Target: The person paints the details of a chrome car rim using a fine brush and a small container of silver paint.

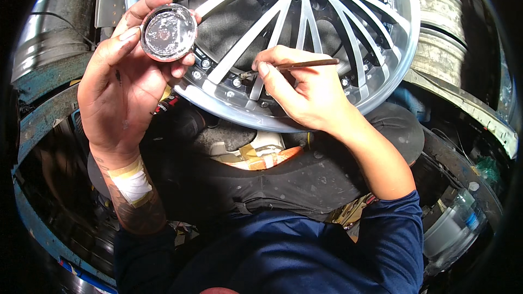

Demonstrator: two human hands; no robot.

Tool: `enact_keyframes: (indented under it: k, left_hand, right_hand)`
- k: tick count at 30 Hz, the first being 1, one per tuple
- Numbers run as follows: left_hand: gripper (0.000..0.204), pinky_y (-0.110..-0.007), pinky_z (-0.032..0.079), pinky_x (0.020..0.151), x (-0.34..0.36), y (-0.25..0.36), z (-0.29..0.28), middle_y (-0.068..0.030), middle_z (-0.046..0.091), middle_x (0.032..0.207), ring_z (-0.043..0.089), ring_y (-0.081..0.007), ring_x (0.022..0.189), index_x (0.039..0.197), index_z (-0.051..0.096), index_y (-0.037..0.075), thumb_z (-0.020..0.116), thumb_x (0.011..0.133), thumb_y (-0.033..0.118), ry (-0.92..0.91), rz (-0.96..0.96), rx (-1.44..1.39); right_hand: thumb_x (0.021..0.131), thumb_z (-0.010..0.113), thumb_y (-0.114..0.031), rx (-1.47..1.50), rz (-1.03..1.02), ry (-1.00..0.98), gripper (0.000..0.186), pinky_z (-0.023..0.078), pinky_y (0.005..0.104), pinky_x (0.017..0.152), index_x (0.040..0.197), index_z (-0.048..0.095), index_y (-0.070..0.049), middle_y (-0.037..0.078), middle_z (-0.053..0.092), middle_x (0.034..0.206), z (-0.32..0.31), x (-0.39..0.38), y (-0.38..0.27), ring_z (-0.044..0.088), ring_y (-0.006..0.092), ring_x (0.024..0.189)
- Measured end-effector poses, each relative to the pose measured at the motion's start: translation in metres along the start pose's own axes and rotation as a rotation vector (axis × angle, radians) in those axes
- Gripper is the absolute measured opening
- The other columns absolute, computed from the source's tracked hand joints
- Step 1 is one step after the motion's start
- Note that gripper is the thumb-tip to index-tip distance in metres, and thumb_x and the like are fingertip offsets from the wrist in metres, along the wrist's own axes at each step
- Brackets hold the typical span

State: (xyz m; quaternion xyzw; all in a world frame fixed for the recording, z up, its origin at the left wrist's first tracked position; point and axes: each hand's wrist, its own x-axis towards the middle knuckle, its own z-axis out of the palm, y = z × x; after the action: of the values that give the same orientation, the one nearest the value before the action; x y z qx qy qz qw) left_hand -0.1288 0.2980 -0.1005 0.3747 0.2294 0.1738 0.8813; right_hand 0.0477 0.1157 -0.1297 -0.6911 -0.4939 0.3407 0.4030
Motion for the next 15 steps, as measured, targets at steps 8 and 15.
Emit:
enact_keyframes:
  k: [8,15]
  left_hand:
    - [0.052,-0.031,0.045,0.076,0.000,0.000,-0.001,-0.0290,0.057,0.125,0.062,-0.0283,0.089,0.136,0.041,-0.006,0.046,0.094,0.026,0.002,0.005,-0.008]
    - [0.052,-0.031,0.046,0.077,0.001,0.000,0.000,-0.0291,0.057,0.124,0.062,-0.0280,0.089,0.136,0.041,-0.007,0.046,0.094,0.025,0.001,-0.001,-0.005]
  right_hand:
    - [0.093,0.060,-0.008,0.005,-0.007,-0.039,0.013,0.050,0.0271,0.061,0.094,0.067,0.004,0.009,0.066,0.076,0.000,0.001,0.001,0.061,0.0131,0.065]
    - [0.092,0.061,-0.007,0.017,-0.029,-0.004,0.012,0.050,0.0269,0.061,0.094,0.067,0.003,0.010,0.066,0.078,0.006,0.001,0.002,0.061,0.0134,0.066]
